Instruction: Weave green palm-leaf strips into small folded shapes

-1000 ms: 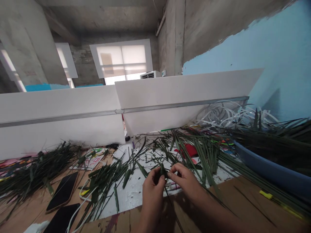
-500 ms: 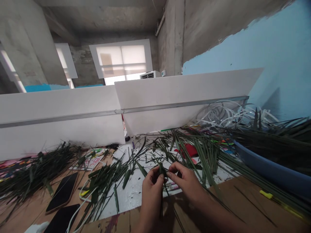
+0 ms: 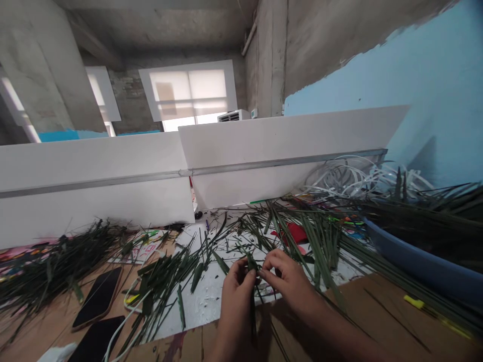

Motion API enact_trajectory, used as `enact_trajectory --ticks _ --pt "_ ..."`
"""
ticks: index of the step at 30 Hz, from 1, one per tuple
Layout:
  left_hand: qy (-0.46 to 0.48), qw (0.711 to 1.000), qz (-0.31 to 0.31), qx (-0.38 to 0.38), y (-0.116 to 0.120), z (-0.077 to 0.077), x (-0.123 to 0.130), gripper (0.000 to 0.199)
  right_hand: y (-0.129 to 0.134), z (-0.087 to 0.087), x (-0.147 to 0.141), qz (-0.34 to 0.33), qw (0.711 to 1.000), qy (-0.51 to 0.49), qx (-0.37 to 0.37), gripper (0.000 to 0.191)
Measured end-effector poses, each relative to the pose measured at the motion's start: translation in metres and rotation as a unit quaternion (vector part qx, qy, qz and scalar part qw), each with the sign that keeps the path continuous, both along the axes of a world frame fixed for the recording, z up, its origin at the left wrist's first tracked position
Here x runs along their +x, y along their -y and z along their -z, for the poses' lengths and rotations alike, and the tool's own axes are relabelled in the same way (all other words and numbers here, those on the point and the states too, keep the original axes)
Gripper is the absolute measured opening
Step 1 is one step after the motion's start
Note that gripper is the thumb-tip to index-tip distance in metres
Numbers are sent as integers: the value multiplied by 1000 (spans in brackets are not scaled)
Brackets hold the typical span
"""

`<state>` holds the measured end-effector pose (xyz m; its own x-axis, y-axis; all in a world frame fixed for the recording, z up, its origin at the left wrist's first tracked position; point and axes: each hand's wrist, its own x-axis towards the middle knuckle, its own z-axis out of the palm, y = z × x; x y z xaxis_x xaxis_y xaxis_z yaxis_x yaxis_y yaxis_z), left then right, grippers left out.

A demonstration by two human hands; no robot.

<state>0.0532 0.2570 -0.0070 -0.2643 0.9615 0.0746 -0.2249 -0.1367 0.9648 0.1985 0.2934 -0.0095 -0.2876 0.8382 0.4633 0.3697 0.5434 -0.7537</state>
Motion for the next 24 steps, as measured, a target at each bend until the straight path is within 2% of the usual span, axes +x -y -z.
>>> enact_trajectory --ticks 4,10,16,24 --pt "-38 999 13 -4 -2 3 -4 32 6 -7 -1 -36 999 -3 14 19" --pt "-14 999 22 18 -3 3 -10 25 9 -10 1 -53 999 7 -2 6" --pt "-41 999 22 26 -2 0 -10 24 6 -8 1 -67 998 8 -13 11" --pt "-60 998 -12 30 0 -3 -9 20 2 -5 2 -105 993 -25 -45 20"
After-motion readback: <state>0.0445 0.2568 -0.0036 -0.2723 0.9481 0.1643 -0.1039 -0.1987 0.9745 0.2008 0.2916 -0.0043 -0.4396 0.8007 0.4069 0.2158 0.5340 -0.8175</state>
